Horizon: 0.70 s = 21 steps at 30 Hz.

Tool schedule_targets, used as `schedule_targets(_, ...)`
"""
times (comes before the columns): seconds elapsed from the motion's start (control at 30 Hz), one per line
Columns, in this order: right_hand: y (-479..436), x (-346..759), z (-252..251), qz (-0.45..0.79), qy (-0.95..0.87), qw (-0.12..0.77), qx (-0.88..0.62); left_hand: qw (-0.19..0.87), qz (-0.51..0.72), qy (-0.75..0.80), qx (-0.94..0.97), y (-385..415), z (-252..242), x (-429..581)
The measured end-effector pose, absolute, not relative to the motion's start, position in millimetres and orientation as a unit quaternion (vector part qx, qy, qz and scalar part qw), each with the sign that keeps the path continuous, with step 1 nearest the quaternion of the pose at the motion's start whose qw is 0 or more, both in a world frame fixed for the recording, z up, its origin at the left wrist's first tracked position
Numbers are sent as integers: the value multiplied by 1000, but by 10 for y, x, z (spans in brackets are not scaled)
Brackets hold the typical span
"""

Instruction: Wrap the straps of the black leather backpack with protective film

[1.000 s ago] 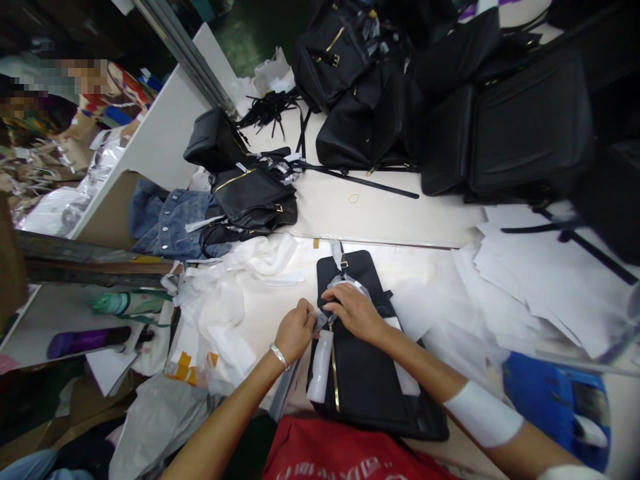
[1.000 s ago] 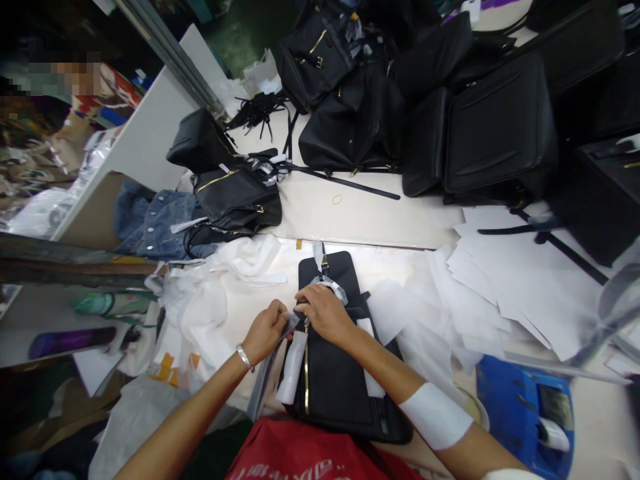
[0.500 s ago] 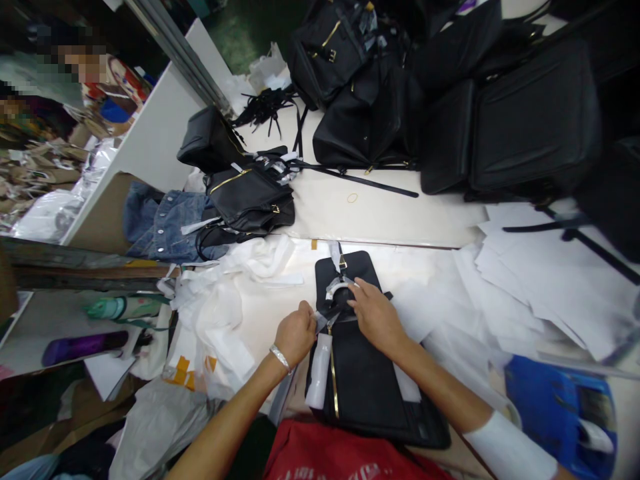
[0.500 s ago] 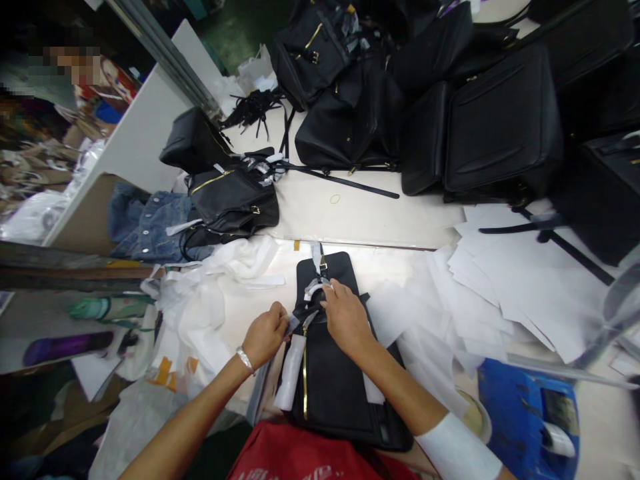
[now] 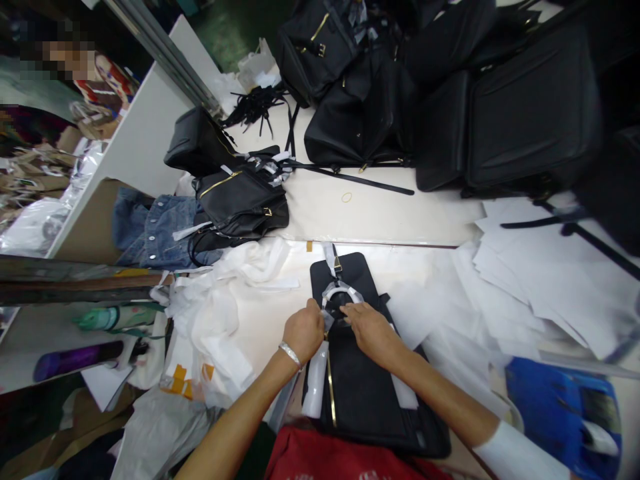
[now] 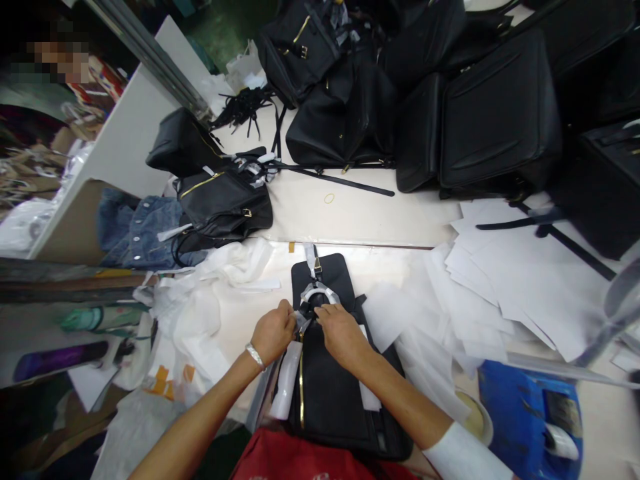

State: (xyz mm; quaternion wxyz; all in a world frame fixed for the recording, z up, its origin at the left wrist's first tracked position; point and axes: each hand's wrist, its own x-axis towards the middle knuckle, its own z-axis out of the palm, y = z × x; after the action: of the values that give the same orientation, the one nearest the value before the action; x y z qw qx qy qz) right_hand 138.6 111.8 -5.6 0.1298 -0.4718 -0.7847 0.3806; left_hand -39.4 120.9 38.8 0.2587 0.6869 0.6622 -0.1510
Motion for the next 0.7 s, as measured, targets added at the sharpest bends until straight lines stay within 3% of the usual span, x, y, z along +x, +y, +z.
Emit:
schedule_targets(0.37, 1395, 1425, -249, 465, -741, 133, -465, 249, -241, 616, 707, 1328, 342, -254)
schedule_targets(0.7, 1448, 1407, -336, 623, -637, 161, -423, 254, -228, 633, 695, 1313, 304, -274)
